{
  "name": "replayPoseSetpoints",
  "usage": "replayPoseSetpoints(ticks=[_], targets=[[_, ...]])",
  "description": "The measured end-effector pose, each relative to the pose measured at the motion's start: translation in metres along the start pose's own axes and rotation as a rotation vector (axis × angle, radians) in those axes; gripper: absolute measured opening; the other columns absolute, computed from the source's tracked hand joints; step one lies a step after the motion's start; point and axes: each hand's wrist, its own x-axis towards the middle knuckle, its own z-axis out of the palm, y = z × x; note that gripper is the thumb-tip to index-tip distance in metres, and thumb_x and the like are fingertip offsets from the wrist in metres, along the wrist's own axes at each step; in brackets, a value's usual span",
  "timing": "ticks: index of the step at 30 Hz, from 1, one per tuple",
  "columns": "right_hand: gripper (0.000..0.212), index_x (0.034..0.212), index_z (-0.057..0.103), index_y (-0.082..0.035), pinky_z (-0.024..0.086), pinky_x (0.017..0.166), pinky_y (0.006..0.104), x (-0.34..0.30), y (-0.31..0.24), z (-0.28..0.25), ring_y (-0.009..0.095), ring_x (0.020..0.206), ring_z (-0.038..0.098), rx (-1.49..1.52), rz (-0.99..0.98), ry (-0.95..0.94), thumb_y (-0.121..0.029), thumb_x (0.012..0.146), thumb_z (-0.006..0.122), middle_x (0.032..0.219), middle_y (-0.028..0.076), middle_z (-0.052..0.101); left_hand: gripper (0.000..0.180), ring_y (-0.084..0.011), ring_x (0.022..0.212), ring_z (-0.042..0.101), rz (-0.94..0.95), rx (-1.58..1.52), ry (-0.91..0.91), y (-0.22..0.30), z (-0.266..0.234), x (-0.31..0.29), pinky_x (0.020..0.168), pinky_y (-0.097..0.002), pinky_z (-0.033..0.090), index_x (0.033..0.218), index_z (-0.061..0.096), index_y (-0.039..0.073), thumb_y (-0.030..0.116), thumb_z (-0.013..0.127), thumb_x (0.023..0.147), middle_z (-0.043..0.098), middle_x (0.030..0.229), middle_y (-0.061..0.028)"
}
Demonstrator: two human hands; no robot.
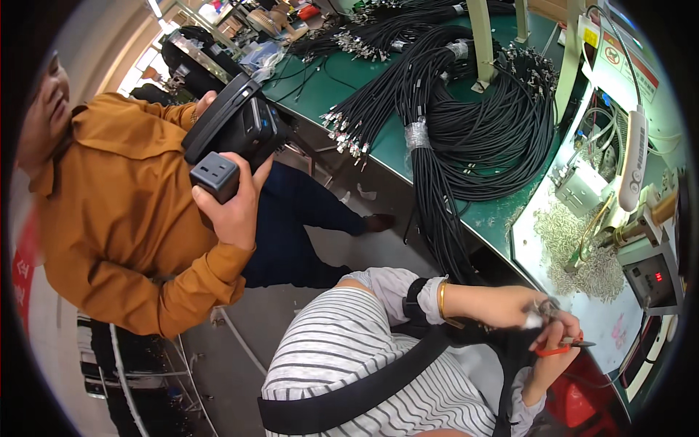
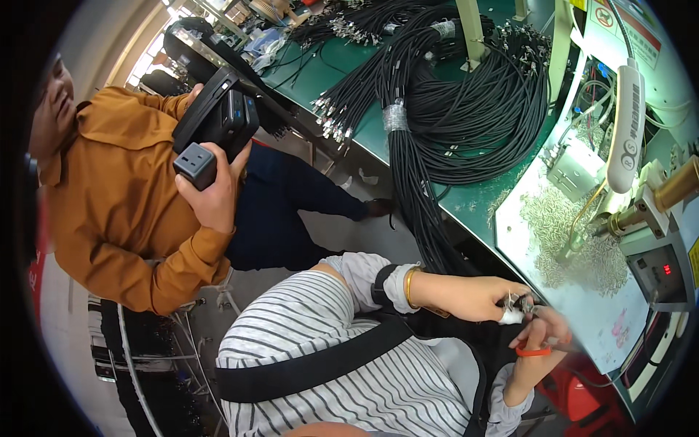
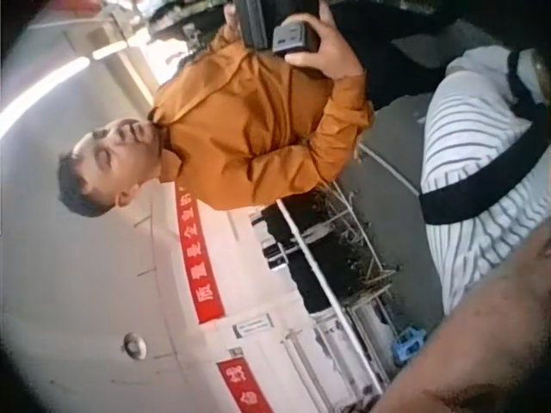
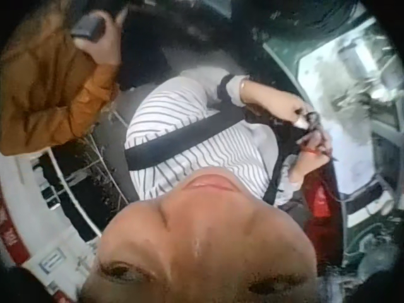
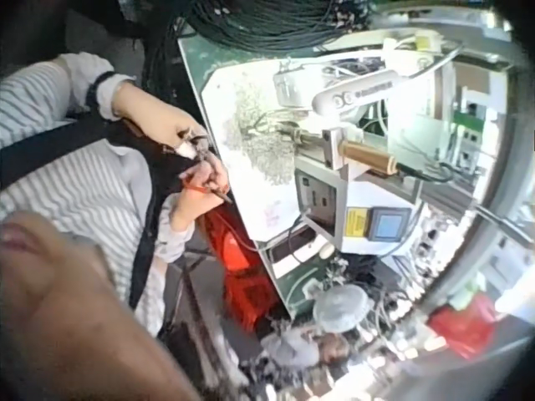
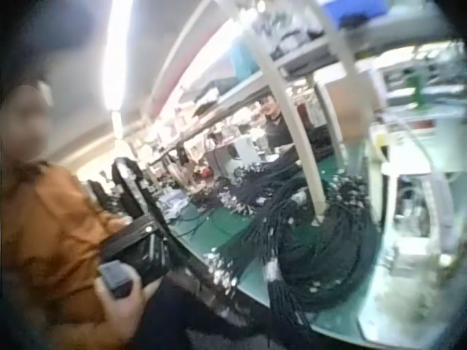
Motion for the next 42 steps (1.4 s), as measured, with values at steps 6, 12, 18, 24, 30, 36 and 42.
replayPoseSetpoints(ticks=[6,12,18,24,30,36,42], targets=[[0.013,0.088,0.05,0.004,0.039,0.037,0.0181,-0.003,-0.005,0.006,0.01,0.045,0.052,0.03,0.136,-0.147,-0.009,0.087,0.048,0.064,0.008,0.054,0.015,-0.009,0.069,0.047,0.012,-0.214,0.175,0.005,0.005,-0.006,0.057,-0.0211,0.04,0.097,0.05,0.001,0.012,0.05,0.086,0.052,0.079,-0.0025],[0.012,0.088,0.05,0.003,0.041,0.039,0.0191,-0.009,-0.002,0.009,0.012,0.047,0.055,0.035,0.101,-0.107,-0.009,0.086,0.049,0.06,0.007,0.054,0.016,-0.0081,0.069,0.051,-0.134,-0.23,0.186,0.005,-0.005,-0.008,0.059,-0.019,0.042,0.099,0.051,0.002,0.013,0.05,0.087,0.055,0.08,-0.0024],[0.014,0.094,0.049,0.003,0.045,0.045,0.0209,-0.01,0.001,0.009,0.013,0.052,0.058,-0.001,0.37,-0.431,-0.006,0.084,0.052,0.063,0.008,0.057,0.022,-0.0087,0.069,0.054,0.246,-0.086,0.121,-0.004,0.007,-0.01,0.063,-0.0208,0.044,0.105,0.053,0.001,0.01,0.053,0.085,0.055,0.077,-0.0015],[0.019,0.097,0.051,0.005,0.047,0.048,0.0218,-0.011,0.014,0.014,0.015,0.058,0.06,0.067,0.319,-0.467,-0.001,0.08,0.055,0.067,0.009,0.059,0.022,-0.009,0.075,0.054,0.043,-0.136,-0.001,0.002,0.007,-0.018,0.069,-0.0229,0.044,0.098,0.057,-0.001,0.008,0.061,0.078,0.058,0.083,-0.0024],[0.021,0.097,0.052,0.006,0.05,0.052,0.0241,-0.008,0.02,0.009,0.017,0.065,0.062,0.109,0.339,-0.562,0.001,0.077,0.057,0.074,0.012,0.062,0.014,-0.0084,0.073,0.053,0.036,-0.124,0.028,-0.009,0.002,-0.015,0.069,-0.0229,0.043,0.086,0.058,0.0,0.005,0.063,0.075,0.055,0.077,-0.0008],[0.025,0.098,0.052,0.007,0.051,0.059,0.0263,-0.002,0.012,0.001,0.021,0.073,0.063,0.256,0.306,-0.512,-0.003,0.077,0.06,0.082,0.016,0.062,0.013,-0.007,0.067,0.05,0.107,-0.253,0.114,-0.003,-0.009,-0.018,0.062,-0.0215,0.04,0.079,0.058,0.001,0.009,0.065,0.073,0.053,0.073,0.0007],[0.026,0.096,0.051,0.008,0.051,0.064,0.026,-0.003,0.001,0.003,0.023,0.076,0.063,0.231,0.197,-0.503,-0.005,0.075,0.06,0.085,0.018,0.062,0.015,-0.0068,0.065,0.049,-0.01,-0.391,0.199,0.005,-0.016,-0.029,0.059,-0.0209,0.039,0.078,0.059,0.002,0.013,0.067,0.072,0.054,0.072,0.0007]])
